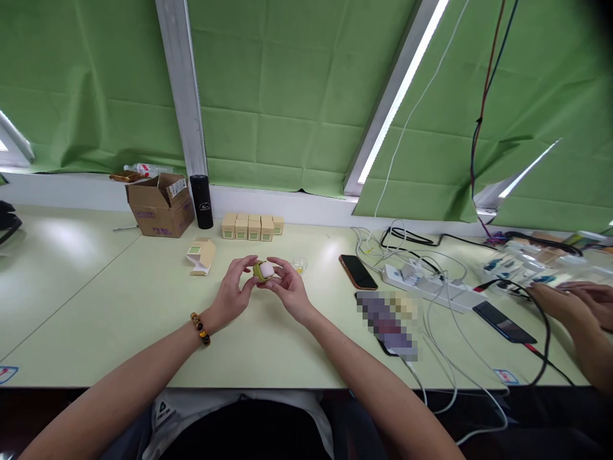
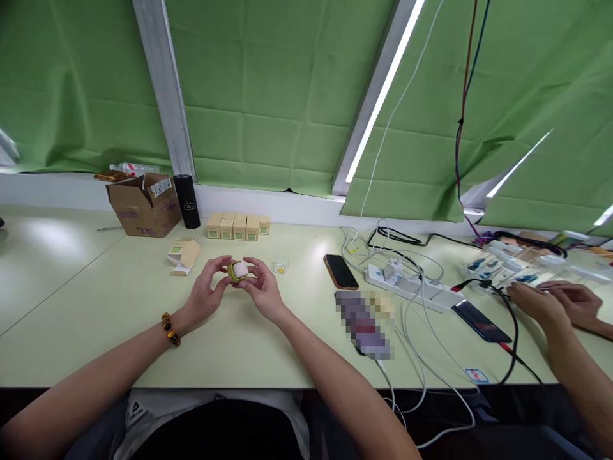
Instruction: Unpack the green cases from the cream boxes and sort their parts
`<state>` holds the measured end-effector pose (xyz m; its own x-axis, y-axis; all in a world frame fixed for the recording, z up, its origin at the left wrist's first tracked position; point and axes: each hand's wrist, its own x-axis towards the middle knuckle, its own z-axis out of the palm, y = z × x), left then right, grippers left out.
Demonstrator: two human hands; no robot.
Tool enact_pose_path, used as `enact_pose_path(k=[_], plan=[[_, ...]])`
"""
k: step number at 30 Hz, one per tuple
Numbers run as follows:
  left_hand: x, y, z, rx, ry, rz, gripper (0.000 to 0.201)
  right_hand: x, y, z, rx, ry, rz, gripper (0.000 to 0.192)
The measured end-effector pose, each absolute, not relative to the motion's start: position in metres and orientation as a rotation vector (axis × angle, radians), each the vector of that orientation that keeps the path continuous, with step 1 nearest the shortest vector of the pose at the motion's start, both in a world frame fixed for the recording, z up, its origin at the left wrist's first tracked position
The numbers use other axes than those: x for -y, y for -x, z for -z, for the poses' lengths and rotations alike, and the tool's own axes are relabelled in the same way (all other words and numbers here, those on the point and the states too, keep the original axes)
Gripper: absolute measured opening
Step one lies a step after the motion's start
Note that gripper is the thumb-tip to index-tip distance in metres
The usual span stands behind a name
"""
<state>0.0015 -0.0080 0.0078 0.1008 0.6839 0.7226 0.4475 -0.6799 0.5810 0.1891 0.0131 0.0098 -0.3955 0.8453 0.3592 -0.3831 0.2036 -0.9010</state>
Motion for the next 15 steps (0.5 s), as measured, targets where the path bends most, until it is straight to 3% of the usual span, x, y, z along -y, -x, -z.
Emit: enact_pose_path(k=[5, 15], plan=[[0.0081, 0.0004, -0.0056, -1.083, -2.077, -1.531, 0.033, -0.014, -0.1848, -0.0048, 1.431, 0.612, -1.309, 0.054], [0.0084, -0.0082, -0.006, -0.907, -1.656, -1.288, 0.063, -0.0096, -0.185, -0.0038, 1.635, 0.865, -0.823, 0.044]])
